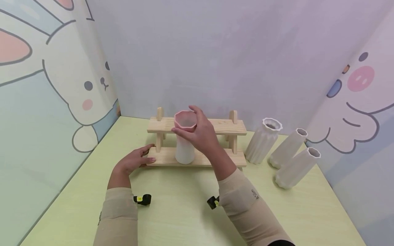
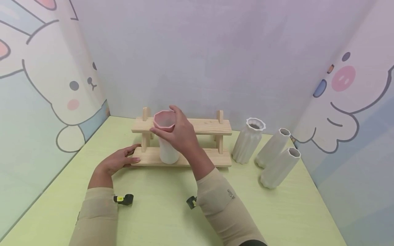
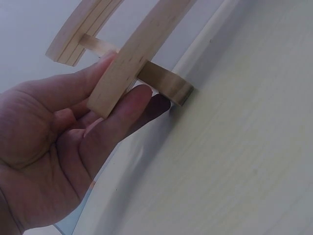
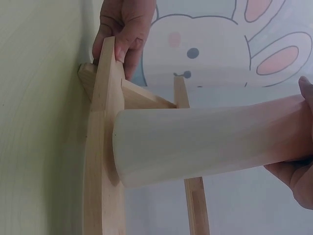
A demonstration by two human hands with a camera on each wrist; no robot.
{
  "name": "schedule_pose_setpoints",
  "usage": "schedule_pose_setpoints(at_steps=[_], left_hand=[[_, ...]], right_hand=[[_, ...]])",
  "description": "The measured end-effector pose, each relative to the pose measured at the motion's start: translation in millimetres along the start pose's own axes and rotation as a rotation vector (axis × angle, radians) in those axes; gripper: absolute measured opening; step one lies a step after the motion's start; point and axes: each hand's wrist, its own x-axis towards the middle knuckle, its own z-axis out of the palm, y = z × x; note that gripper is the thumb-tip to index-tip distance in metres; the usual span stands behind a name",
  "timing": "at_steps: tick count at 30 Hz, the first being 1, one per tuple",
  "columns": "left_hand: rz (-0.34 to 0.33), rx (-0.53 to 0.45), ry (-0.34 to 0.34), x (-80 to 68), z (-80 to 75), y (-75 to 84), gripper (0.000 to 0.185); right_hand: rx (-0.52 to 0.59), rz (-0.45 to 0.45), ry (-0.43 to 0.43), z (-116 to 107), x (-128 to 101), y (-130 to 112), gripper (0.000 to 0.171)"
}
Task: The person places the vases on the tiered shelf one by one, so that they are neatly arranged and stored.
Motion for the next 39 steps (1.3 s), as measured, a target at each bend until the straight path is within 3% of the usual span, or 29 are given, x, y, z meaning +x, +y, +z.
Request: schedule_pose_setpoints(at_steps=[27,39], left_hand=[[0.045,-0.017,-0.021,-2.3,-1.1,-0.2,0.084],[0.030,-0.052,-0.039,-13.2,2.0,16.8,0.081]], right_hand=[[0.035,0.019,-0.053,23.6,14.6,-11.7,0.097],[0.054,0.022,-0.072,30.9,20.2,-13.6,0.099]])
